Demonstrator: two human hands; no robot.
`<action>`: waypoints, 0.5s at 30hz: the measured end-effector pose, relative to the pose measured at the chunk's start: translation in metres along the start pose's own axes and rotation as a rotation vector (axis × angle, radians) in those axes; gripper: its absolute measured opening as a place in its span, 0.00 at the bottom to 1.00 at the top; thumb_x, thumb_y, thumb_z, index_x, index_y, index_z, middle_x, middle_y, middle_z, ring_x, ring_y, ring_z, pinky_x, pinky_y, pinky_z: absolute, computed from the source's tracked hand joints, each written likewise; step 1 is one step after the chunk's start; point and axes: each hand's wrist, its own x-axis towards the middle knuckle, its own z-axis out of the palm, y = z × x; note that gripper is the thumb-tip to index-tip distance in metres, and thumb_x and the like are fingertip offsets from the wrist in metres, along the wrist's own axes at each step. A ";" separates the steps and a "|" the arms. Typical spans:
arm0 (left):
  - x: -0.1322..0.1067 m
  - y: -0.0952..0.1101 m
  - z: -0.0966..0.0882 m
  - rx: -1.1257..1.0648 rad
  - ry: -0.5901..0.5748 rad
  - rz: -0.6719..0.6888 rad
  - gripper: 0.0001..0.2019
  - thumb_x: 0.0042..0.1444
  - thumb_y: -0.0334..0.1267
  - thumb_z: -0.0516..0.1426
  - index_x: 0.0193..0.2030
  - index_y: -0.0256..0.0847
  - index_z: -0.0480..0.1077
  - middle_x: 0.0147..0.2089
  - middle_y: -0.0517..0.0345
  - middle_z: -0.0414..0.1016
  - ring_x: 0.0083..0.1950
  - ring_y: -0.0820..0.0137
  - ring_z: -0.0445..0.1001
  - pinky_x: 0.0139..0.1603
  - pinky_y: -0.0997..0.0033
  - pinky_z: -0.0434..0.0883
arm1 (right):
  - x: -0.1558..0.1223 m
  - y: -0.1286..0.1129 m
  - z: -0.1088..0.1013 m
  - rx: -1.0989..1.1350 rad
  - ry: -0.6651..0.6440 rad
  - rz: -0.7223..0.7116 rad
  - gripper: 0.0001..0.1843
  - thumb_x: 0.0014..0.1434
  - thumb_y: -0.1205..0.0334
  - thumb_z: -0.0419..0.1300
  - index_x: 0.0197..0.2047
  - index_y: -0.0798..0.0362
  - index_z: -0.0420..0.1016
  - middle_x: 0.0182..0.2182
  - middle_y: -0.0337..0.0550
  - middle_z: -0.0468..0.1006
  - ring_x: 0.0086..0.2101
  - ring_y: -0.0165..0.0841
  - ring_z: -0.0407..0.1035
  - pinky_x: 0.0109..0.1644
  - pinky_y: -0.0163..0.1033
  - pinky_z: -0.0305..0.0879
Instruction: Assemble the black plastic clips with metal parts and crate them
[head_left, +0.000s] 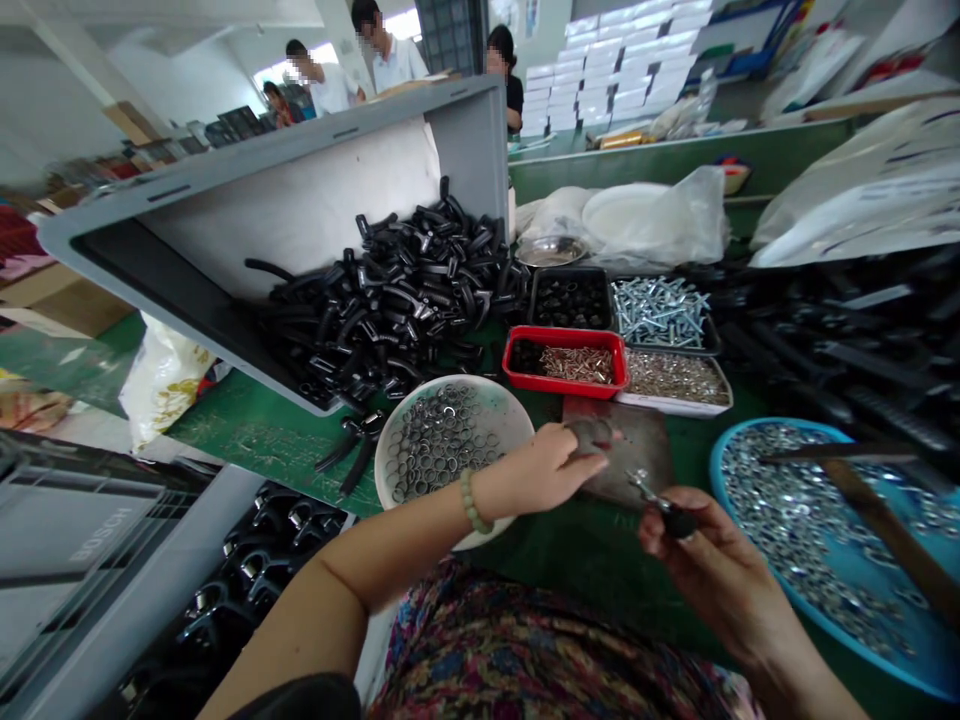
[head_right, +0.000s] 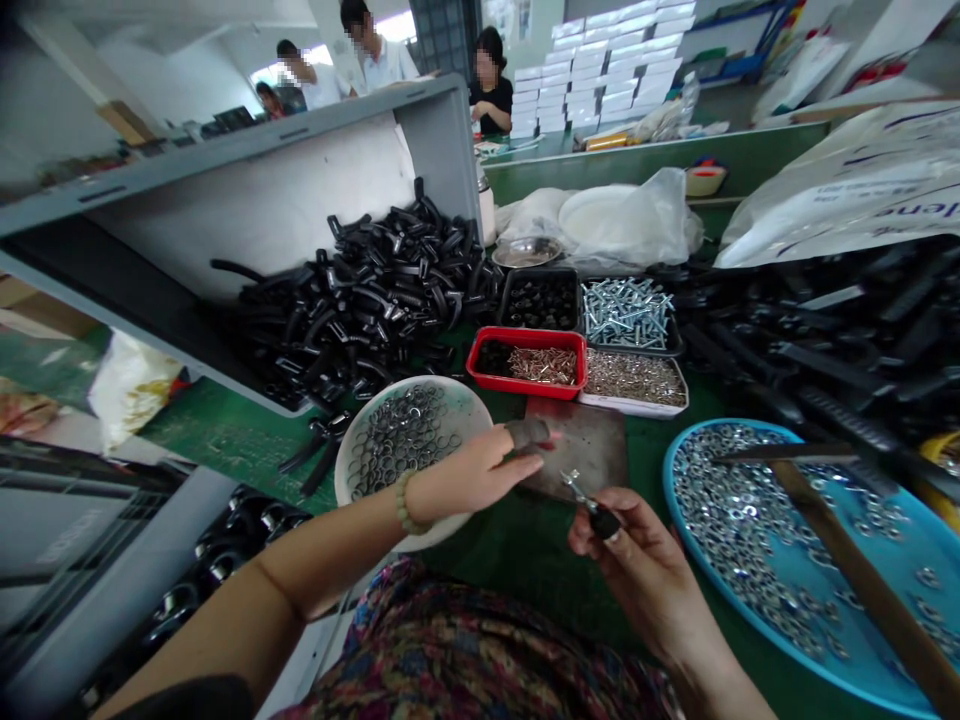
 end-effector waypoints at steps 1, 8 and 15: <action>-0.002 0.005 0.000 -0.070 -0.039 -0.030 0.16 0.61 0.36 0.51 0.55 0.40 0.67 0.52 0.50 0.73 0.58 0.65 0.67 0.61 0.62 0.61 | 0.000 0.000 -0.002 -0.055 -0.020 -0.013 0.15 0.45 0.51 0.69 0.35 0.47 0.74 0.24 0.42 0.74 0.26 0.33 0.69 0.31 0.38 0.68; -0.044 -0.006 -0.060 -0.455 0.111 -0.048 0.15 0.58 0.42 0.55 0.51 0.44 0.69 0.38 0.57 0.77 0.43 0.69 0.74 0.48 0.70 0.67 | 0.009 0.021 -0.026 -0.288 -0.020 0.050 0.16 0.49 0.54 0.66 0.41 0.48 0.73 0.34 0.46 0.78 0.35 0.38 0.73 0.43 0.44 0.70; -0.100 -0.123 -0.192 -0.788 1.716 -0.716 0.08 0.58 0.42 0.55 0.34 0.40 0.64 0.29 0.62 0.63 0.28 0.75 0.64 0.33 0.73 0.66 | 0.021 0.025 -0.019 -0.141 0.024 0.097 0.17 0.48 0.55 0.68 0.41 0.48 0.72 0.34 0.45 0.79 0.35 0.39 0.75 0.43 0.44 0.71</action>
